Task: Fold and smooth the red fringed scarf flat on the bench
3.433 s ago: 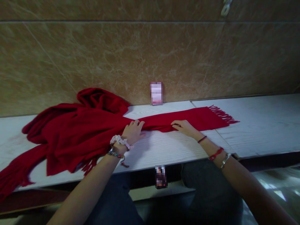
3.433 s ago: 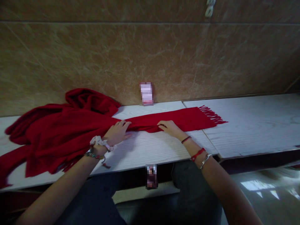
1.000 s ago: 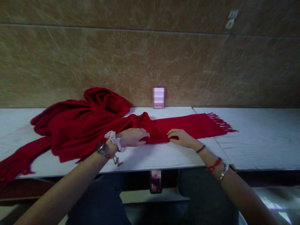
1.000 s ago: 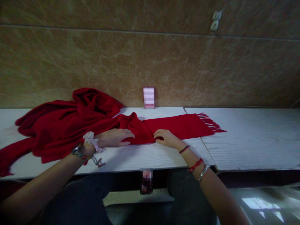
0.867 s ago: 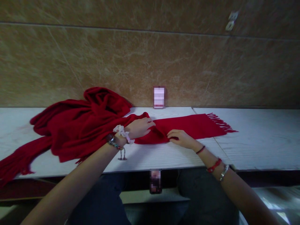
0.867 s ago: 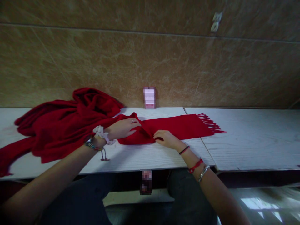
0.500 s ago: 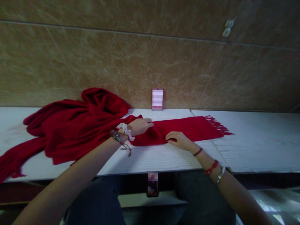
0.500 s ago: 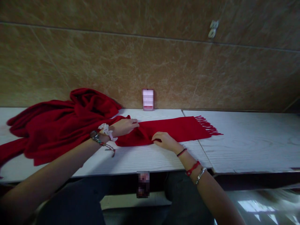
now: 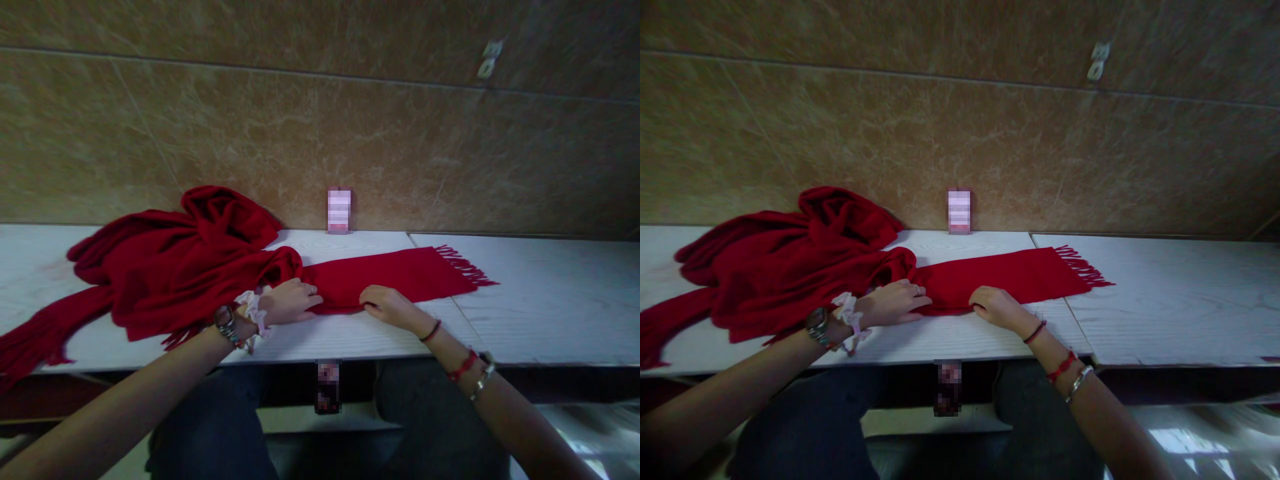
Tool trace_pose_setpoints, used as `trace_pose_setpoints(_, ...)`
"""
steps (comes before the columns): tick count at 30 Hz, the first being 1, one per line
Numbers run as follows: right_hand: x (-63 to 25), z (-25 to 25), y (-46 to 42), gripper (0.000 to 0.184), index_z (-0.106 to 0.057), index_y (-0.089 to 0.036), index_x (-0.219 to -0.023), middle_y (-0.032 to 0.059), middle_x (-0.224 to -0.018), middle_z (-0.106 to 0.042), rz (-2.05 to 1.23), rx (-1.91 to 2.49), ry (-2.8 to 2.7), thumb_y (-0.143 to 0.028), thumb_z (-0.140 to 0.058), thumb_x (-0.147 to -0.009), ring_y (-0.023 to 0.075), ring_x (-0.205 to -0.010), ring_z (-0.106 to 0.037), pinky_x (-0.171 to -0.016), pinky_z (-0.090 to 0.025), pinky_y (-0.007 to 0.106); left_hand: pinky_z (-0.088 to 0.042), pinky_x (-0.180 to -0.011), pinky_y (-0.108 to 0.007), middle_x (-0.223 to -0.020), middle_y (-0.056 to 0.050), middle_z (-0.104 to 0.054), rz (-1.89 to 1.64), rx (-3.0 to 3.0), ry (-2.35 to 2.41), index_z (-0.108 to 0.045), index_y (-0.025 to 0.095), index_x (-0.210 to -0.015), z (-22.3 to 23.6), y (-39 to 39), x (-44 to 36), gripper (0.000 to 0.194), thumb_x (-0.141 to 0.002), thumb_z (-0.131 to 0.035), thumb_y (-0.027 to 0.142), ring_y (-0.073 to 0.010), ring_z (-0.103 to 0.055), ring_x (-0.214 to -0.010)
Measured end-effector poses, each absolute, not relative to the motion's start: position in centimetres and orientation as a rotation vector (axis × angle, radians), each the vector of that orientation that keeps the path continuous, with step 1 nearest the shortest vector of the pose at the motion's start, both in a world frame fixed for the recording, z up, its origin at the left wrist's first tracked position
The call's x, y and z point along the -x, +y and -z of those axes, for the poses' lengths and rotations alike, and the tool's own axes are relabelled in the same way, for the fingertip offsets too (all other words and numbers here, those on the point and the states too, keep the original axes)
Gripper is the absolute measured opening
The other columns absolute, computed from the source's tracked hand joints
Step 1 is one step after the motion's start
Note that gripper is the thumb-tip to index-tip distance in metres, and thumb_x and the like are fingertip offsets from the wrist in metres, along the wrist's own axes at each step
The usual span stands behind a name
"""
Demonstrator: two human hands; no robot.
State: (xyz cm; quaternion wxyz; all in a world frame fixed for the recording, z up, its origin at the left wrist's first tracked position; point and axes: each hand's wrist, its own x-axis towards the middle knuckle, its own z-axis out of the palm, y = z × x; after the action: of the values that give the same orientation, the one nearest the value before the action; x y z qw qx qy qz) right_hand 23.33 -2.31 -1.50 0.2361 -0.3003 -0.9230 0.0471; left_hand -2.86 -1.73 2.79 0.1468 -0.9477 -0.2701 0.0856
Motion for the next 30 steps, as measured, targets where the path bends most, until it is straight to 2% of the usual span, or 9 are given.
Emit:
trace_pose_setpoints(3, -23.1, 1.9, -2.2, 0.017, -0.061, -0.016, -0.084, 0.0073, -0.085, -0.065, -0.029, 0.85, -2.499, -0.007, -0.047, -0.079, 0.0171, -0.083, -0.058, -0.078, -0.048, 0.031, -0.044, -0.075, -0.031, -0.087, -0.007, -0.061, -0.164, 2.646, -0.825, -0.06, 0.015, -0.092, -3.3, -1.0, 2.4, 0.015, -0.084, -0.047, 0.015, -0.0185, -0.057, -0.084)
trace_pose_setpoints(8, -22.8, 1.8, -2.3, 0.018, -0.059, -0.016, -0.084, 0.0089, -0.091, -0.064, 0.035, 0.802, -2.514, -0.005, -0.046, -0.078, 0.0183, -0.092, -0.057, -0.084, -0.046, 0.033, -0.044, -0.065, -0.026, -0.09, -0.007, -0.058, -0.113, 2.656, -0.869, -0.059, 0.015, -0.09, -2.7, -1.6, 2.2, 0.016, -0.082, -0.047, 0.008, -0.0162, -0.055, -0.079)
trace_pose_setpoints(13, -23.0, 1.8, -2.7, 0.018, -0.059, -0.017, -0.083, 0.0065, -0.088, -0.064, -0.099, 0.798, -2.566, -0.005, -0.046, -0.078, 0.0159, -0.085, -0.058, -0.078, -0.047, 0.028, -0.043, -0.068, -0.028, -0.087, -0.007, -0.058, -0.105, 2.613, -0.862, -0.058, 0.013, -0.093, -0.7, -3.9, 2.4, 0.018, -0.083, -0.046, 0.005, -0.0178, -0.053, -0.082)
trace_pose_setpoints(17, -23.0, 1.9, -2.6, 0.016, -0.059, -0.016, -0.083, 0.0069, -0.083, -0.064, 0.074, 0.863, -2.511, -0.008, -0.045, -0.08, 0.0169, -0.079, -0.058, -0.075, -0.046, 0.03, -0.043, -0.068, -0.03, -0.081, -0.008, -0.057, 0.016, 2.507, -0.917, -0.058, 0.011, -0.09, -0.9, -3.7, 2.3, 0.014, -0.083, -0.046, 0.007, -0.0191, -0.051, -0.08)
trace_pose_setpoints(22, -22.8, 1.7, -2.6, 0.018, -0.059, -0.015, -0.08, 0.0093, -0.083, -0.064, 0.282, 0.851, -2.441, -0.009, -0.042, -0.083, 0.0184, -0.081, -0.056, -0.078, -0.044, 0.032, -0.044, -0.068, -0.031, -0.082, -0.008, -0.056, 0.067, 2.44, -0.995, -0.059, 0.013, -0.086, -1.8, -2.9, 1.7, 0.012, -0.084, -0.047, 0.01, -0.0193, -0.052, -0.08)
trace_pose_setpoints(30, -23.0, 1.8, -2.8, 0.018, -0.06, -0.016, -0.081, 0.0052, -0.078, -0.062, 0.0, 0.829, -2.597, -0.004, -0.046, -0.077, 0.0157, -0.077, -0.056, -0.072, -0.046, 0.028, -0.045, -0.069, -0.028, -0.089, -0.006, -0.057, -0.105, 2.582, -0.937, -0.059, 0.016, -0.094, -0.2, -4.2, 2.3, 0.015, -0.083, -0.05, 0.011, -0.0169, -0.055, -0.082)
